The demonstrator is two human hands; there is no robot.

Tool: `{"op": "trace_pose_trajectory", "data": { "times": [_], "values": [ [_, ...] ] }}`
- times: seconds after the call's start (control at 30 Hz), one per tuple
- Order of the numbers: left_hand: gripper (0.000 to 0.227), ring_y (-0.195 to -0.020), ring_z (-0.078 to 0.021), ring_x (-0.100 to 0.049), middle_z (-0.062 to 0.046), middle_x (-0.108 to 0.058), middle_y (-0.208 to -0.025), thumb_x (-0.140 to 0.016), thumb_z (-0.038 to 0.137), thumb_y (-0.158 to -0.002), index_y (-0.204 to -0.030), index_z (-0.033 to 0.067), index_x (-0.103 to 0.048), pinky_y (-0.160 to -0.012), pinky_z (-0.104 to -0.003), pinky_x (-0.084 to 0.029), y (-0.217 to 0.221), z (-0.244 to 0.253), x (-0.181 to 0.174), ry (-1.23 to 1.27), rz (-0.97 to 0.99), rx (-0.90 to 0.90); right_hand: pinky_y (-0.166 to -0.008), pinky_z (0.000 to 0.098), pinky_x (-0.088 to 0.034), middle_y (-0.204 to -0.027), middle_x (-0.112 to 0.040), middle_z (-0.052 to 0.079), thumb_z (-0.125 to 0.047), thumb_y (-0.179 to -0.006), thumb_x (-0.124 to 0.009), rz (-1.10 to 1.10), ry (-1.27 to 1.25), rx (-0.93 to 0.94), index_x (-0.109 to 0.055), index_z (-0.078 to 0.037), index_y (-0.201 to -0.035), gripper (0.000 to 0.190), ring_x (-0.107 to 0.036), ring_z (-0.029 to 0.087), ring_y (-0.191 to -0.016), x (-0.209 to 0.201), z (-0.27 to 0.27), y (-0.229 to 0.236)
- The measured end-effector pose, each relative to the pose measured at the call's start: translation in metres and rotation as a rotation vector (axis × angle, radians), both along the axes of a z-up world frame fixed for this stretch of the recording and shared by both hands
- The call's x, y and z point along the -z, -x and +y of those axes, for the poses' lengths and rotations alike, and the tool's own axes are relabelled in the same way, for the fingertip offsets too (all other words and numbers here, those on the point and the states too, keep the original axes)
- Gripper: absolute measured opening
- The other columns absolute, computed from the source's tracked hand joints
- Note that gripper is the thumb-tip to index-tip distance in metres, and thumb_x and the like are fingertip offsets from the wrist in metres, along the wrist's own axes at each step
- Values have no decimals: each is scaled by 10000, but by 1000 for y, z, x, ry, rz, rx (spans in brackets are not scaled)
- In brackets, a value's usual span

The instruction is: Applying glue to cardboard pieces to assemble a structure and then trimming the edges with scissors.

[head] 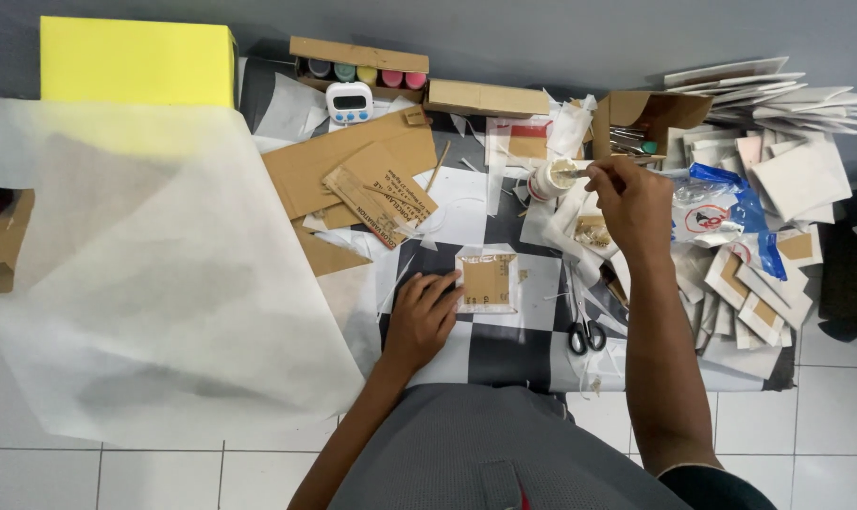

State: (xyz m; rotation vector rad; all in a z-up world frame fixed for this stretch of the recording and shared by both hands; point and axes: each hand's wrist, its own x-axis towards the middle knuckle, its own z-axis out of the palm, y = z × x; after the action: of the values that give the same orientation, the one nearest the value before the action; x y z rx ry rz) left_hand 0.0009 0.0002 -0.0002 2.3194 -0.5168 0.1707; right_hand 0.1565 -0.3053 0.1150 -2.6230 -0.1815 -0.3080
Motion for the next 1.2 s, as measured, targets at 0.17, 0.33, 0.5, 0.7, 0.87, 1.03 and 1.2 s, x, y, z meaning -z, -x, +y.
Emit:
{"op": "trace_pose_trajectory", "data": {
  "times": [0.17, 0.33, 0.5, 0.7, 0.87, 1.03, 1.2],
  "values": [
    [254, -1262, -253, -567, -28, -622, -1370, -572, 173, -1012, -1236, 173, -692, -1128, -511, -392, -1, 1, -4, 10, -12, 1, -688, 358, -529, -744, -724, 68, -31, -1027, -766, -14, 22, -14, -766, -69, -1021, 38, -700, 265, -680, -8, 12, 1],
    [243, -1255, -248, -571, -25, -625, -1368, -572, 180, -1012, -1221, 171, -698, -1125, -501, -397, -1, 1, -4, 10, -22, -5, -726, 352, -539, -742, -724, 29, -70, -986, -785, 13, 56, -38, -764, -124, -1000, 59, -719, 247, -728, 0, 9, -1],
    [234, -1240, -247, -583, -21, -632, -1361, -583, 178, -1007, -1206, 176, -705, -1116, -508, -402, 0, 0, -1, 18, -47, -17, -672, 332, -527, -741, -722, 69, -22, -1032, -766, 4, -44, -21, -774, -57, -1031, 36, -684, 228, -641, -4, 3, -2],
    [247, -1251, -246, -573, -31, -628, -1361, -566, 173, -1013, -1220, 167, -700, -1122, -508, -396, -1, 2, -7, 8, -14, 1, -735, 367, -539, -726, -717, 59, -57, -974, -780, 17, 98, -72, -757, -97, -997, 51, -724, 293, -749, -1, 8, -6],
    [248, -1250, -253, -577, -35, -632, -1361, -579, 169, -1008, -1222, 165, -704, -1119, -515, -398, -1, 2, -4, 29, -20, -4, -743, 332, -528, -700, -699, 20, -98, -1028, -756, 61, 13, -31, -756, -122, -1015, 27, -696, 225, -684, -1, 2, -7],
    [251, -1251, -252, -572, -34, -627, -1370, -570, 169, -1010, -1224, 155, -701, -1119, -510, -398, -1, 2, -8, 24, 4, 8, -736, 319, -524, -716, -705, 11, -70, -1023, -774, -9, 34, -8, -754, -113, -1029, 49, -689, 206, -675, 5, -5, -8],
    [252, -1260, -248, -568, -23, -624, -1370, -566, 180, -1011, -1227, 167, -696, -1122, -505, -395, -1, 1, -3, 18, -6, 2, -729, 312, -520, -648, -674, 7, -96, -1012, -769, 67, -10, -4, -760, -153, -972, 71, -677, 216, -648, 11, 1, -6]
  ]
}}
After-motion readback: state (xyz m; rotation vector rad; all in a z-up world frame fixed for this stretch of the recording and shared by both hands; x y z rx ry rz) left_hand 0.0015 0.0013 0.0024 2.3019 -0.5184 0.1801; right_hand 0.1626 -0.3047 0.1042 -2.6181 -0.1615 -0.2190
